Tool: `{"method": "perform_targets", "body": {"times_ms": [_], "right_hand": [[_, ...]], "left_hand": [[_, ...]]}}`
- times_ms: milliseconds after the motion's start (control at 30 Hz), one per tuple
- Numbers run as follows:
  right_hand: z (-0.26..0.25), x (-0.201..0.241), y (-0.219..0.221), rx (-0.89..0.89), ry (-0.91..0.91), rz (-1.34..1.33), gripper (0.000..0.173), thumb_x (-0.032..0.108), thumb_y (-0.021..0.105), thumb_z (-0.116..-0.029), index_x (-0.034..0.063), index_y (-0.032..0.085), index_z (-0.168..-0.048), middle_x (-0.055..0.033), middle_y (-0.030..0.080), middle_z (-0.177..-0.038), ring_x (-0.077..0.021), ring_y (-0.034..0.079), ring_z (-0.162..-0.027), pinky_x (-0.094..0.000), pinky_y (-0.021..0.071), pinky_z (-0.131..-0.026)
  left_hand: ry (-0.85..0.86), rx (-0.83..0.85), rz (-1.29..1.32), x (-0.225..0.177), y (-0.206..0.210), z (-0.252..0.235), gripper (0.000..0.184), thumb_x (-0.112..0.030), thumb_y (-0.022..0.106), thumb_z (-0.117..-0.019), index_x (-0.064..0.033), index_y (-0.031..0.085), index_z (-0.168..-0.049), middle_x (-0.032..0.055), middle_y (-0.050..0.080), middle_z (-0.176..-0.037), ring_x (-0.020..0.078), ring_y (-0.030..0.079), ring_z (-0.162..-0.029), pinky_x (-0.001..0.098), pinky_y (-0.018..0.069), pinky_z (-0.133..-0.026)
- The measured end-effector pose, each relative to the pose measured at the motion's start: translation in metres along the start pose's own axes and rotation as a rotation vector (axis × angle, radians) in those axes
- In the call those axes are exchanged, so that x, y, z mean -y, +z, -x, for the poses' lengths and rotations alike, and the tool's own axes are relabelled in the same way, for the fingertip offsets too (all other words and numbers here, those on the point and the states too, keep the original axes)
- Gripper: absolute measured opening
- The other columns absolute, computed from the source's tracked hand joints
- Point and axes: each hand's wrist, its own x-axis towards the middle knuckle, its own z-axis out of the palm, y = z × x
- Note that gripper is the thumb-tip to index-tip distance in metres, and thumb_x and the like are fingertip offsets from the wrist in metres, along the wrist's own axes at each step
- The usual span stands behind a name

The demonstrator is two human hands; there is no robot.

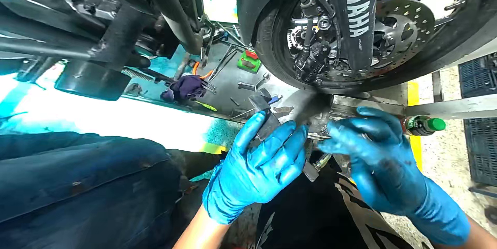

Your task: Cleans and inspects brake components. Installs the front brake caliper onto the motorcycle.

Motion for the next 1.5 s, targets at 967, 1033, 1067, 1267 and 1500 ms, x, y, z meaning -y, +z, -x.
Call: {"method": "perform_targets", "body": {"times_ms": [967, 1033, 1067, 1267, 1500], "right_hand": [[-0.028, -0.003, 0.031, -0.181, 0.443, -0.539, 0.07, 0.001, 0.048, -0.0833, 0.0064, 0.041, -0.153, -0.0017, 0.07, -0.116, -0.0139, 0.065, -0.112, -0.0318, 0.0547, -0.097], [-0.019, 0.005, 0.034, -0.16, 0.665, -1.025, 0.076, 0.0, 0.049, -0.0834, 0.0154, 0.039, -0.157, -0.0052, 0.068, -0.127, -0.0167, 0.064, -0.116, -0.032, 0.0556, -0.092], [-0.014, 0.011, 0.036, -0.142, 0.739, -1.203, 0.077, 0.001, 0.051, -0.0827, 0.0189, 0.041, -0.157, -0.0055, 0.067, -0.132, -0.0177, 0.063, -0.12, -0.0345, 0.0542, -0.096], [0.011, 0.023, 0.042, -0.168, 0.667, -1.424, 0.071, 0.005, 0.055, -0.0872, 0.0121, 0.042, -0.156, -0.0108, 0.069, -0.126, -0.0216, 0.063, -0.121, -0.0405, 0.0475, -0.108], [0.018, 0.008, 0.032, -0.259, 0.507, -0.848, 0.068, 0.024, 0.06, -0.0941, 0.0273, 0.038, -0.158, 0.0012, 0.067, -0.134, -0.0167, 0.061, -0.126, -0.0325, 0.0504, -0.107]], "left_hand": [[-0.625, -0.154, 0.329, -0.034, 0.028, 0.007, 0.031, -0.047, 0.063, -0.0984, -0.0181, 0.062, -0.111, -0.004, 0.066, -0.12, 0.0103, 0.059, -0.119, 0.043, 0.035, -0.117], [-0.639, -0.216, 0.241, -0.034, 0.031, 0.009, 0.033, -0.046, 0.066, -0.097, -0.0178, 0.062, -0.112, -0.0041, 0.067, -0.121, 0.0113, 0.059, -0.121, 0.044, 0.0355, -0.117], [-0.639, -0.243, 0.184, -0.033, 0.034, 0.01, 0.032, -0.045, 0.067, -0.0964, -0.0177, 0.062, -0.113, -0.0041, 0.067, -0.121, 0.0114, 0.059, -0.121, 0.0445, 0.0341, -0.117], [-0.707, -0.414, 0.265, -0.029, 0.041, 0.017, 0.028, -0.04, 0.07, -0.0946, -0.021, 0.066, -0.115, -0.007, 0.066, -0.125, 0.0121, 0.058, -0.125, 0.0448, 0.0351, -0.118], [-1.214, -0.814, 1.576, -0.025, 0.022, -0.004, 0.038, -0.042, 0.045, -0.0999, -0.0155, 0.07, -0.092, 0.0013, 0.066, -0.095, 0.0168, 0.067, -0.094, 0.0365, 0.0566, -0.086]]}}
